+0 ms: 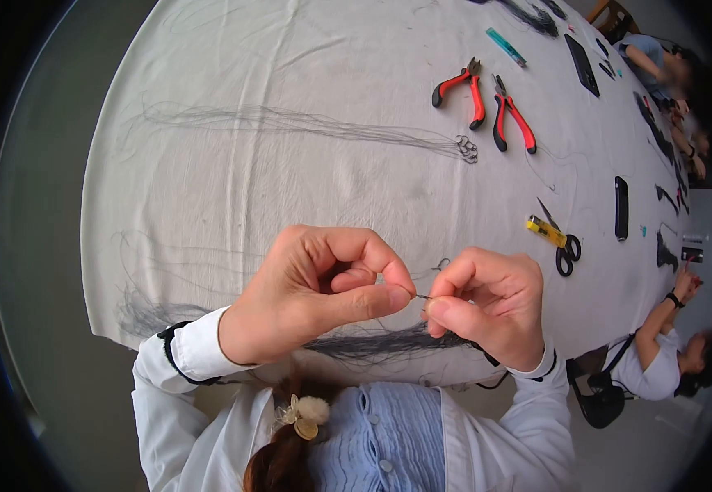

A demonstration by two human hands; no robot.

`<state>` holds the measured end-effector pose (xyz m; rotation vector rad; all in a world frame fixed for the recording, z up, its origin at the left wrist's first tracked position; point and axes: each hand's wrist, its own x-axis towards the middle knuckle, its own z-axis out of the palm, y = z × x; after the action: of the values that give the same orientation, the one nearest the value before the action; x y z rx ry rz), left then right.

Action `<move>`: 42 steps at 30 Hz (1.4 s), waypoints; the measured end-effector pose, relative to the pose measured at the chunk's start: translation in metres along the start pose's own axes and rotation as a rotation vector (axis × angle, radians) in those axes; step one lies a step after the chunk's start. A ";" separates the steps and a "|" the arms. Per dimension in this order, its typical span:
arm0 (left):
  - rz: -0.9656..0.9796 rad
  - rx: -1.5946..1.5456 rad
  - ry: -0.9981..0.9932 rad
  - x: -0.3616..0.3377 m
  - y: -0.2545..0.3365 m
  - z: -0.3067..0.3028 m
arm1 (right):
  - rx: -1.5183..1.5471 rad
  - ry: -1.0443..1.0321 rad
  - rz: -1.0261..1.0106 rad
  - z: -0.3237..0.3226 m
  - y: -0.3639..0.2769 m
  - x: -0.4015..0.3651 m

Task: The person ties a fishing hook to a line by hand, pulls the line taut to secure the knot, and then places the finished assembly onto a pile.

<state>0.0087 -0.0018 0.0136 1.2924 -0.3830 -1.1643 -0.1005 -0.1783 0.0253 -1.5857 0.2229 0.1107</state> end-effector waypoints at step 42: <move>0.619 0.671 0.117 0.007 -0.007 0.000 | -0.315 0.069 -0.258 0.003 0.004 0.003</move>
<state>0.0084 -0.0068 0.0050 1.6333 -1.0619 -0.4314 -0.0980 -0.1753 0.0205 -1.9198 0.0528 -0.1154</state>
